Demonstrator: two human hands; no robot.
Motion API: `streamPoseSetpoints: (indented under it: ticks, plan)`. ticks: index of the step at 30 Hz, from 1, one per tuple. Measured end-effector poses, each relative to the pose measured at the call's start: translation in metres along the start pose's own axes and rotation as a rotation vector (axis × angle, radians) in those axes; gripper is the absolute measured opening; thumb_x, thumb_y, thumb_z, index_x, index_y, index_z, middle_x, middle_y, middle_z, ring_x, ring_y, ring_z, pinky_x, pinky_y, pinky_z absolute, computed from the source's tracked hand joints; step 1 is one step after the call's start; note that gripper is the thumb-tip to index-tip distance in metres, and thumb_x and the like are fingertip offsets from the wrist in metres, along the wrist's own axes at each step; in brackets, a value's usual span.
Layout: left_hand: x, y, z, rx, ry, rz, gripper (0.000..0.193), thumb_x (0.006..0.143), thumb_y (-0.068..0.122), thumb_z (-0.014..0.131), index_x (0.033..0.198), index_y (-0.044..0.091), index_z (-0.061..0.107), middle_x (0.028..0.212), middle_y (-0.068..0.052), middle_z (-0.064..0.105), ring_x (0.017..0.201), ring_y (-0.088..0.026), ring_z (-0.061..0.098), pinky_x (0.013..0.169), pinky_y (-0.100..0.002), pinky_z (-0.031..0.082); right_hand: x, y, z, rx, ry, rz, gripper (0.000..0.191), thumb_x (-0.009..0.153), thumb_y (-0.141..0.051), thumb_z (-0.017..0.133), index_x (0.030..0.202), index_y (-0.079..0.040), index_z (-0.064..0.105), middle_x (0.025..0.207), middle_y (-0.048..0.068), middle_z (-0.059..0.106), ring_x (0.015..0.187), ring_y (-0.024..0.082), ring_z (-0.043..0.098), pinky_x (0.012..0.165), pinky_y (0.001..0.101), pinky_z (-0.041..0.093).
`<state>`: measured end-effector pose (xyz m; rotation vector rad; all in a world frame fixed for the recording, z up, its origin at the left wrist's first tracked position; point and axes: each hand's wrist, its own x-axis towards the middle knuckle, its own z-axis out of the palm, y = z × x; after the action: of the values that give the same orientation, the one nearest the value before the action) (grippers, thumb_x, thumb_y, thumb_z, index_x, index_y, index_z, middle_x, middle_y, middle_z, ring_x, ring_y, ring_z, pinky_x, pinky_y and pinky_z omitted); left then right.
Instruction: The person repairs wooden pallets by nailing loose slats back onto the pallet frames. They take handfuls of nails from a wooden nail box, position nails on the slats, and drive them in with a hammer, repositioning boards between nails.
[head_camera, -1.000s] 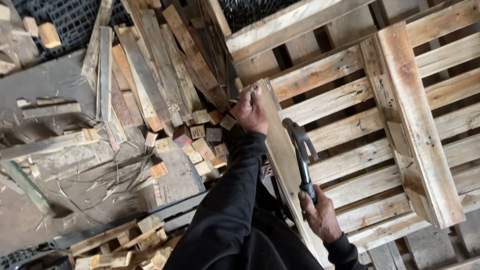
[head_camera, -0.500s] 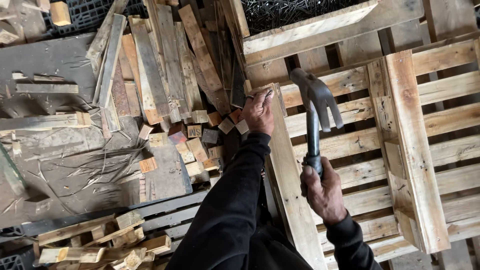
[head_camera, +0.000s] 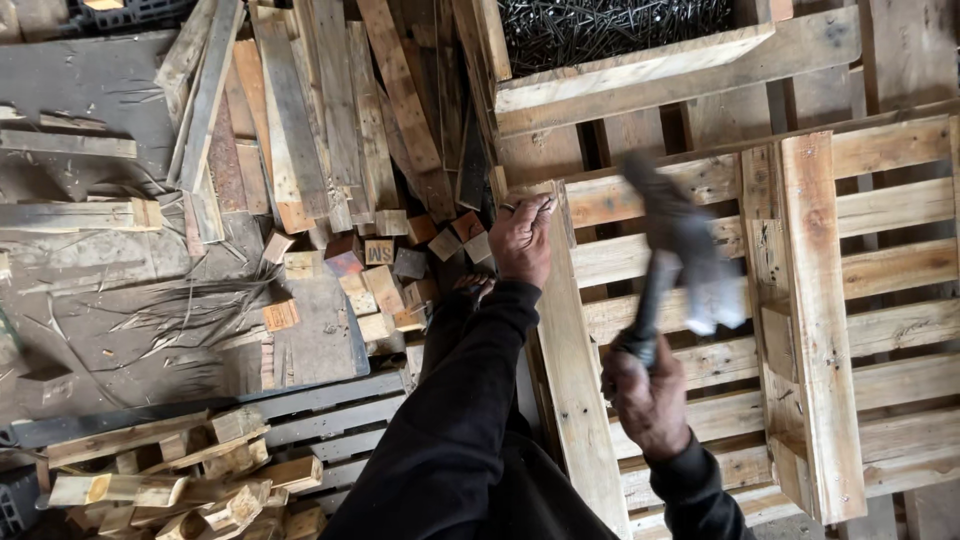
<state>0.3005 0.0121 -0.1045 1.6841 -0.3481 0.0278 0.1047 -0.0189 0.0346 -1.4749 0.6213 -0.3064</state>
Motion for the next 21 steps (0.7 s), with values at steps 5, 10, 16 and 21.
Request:
streamPoseSetpoints:
  ticks: [5, 10, 16, 21]
  plan:
    - [-0.005, -0.012, 0.003, 0.052, -0.007, 0.047, 0.015, 0.101, 0.012, 0.071, 0.115, 0.006, 0.072, 0.098, -0.010, 0.074, 0.087, -0.022, 0.071, 0.076, -0.033, 0.059, 0.005, 0.018, -0.013, -0.319, 0.023, 0.474, 0.052, 0.091, -0.060, 0.056, 0.097, -0.009, 0.059, 0.061, -0.004, 0.049, 0.045, 0.005, 0.043, 0.036, 0.0250, 0.042]
    - [-0.026, -0.016, -0.039, -0.013, -0.031, -0.185, 0.021, 0.112, 0.025, 0.057, 0.114, 0.007, 0.068, 0.085, -0.009, 0.066, 0.069, -0.018, 0.059, 0.061, -0.031, 0.051, -0.012, 0.003, -0.014, -0.360, 0.109, 0.230, 0.054, 0.095, -0.059, 0.056, 0.095, -0.005, 0.058, 0.058, -0.003, 0.052, 0.042, 0.005, 0.046, 0.033, 0.0251, 0.043]
    - [-0.076, 0.002, -0.058, 0.096, -0.138, -0.365, 0.031, 0.109, 0.036, 0.065, 0.118, 0.006, 0.067, 0.083, -0.001, 0.066, 0.074, -0.009, 0.064, 0.061, -0.028, 0.056, -0.009, -0.013, -0.010, -0.895, -0.130, 0.177, 0.046, 0.096, -0.045, 0.060, 0.109, -0.001, 0.064, 0.059, 0.003, 0.056, 0.041, 0.005, 0.048, 0.034, 0.0253, 0.039]
    - [-0.063, 0.008, -0.041, -0.306, -0.135, -0.807, 0.066, 0.093, 0.033, 0.078, 0.147, 0.006, 0.052, 0.066, -0.007, 0.062, 0.052, -0.015, 0.047, 0.043, -0.029, 0.044, 0.031, -0.020, 0.004, -1.183, -0.465, -0.166, 0.046, 0.091, -0.040, 0.066, 0.114, 0.000, 0.061, 0.061, 0.002, 0.059, 0.037, 0.008, 0.047, 0.030, 0.0274, 0.038]
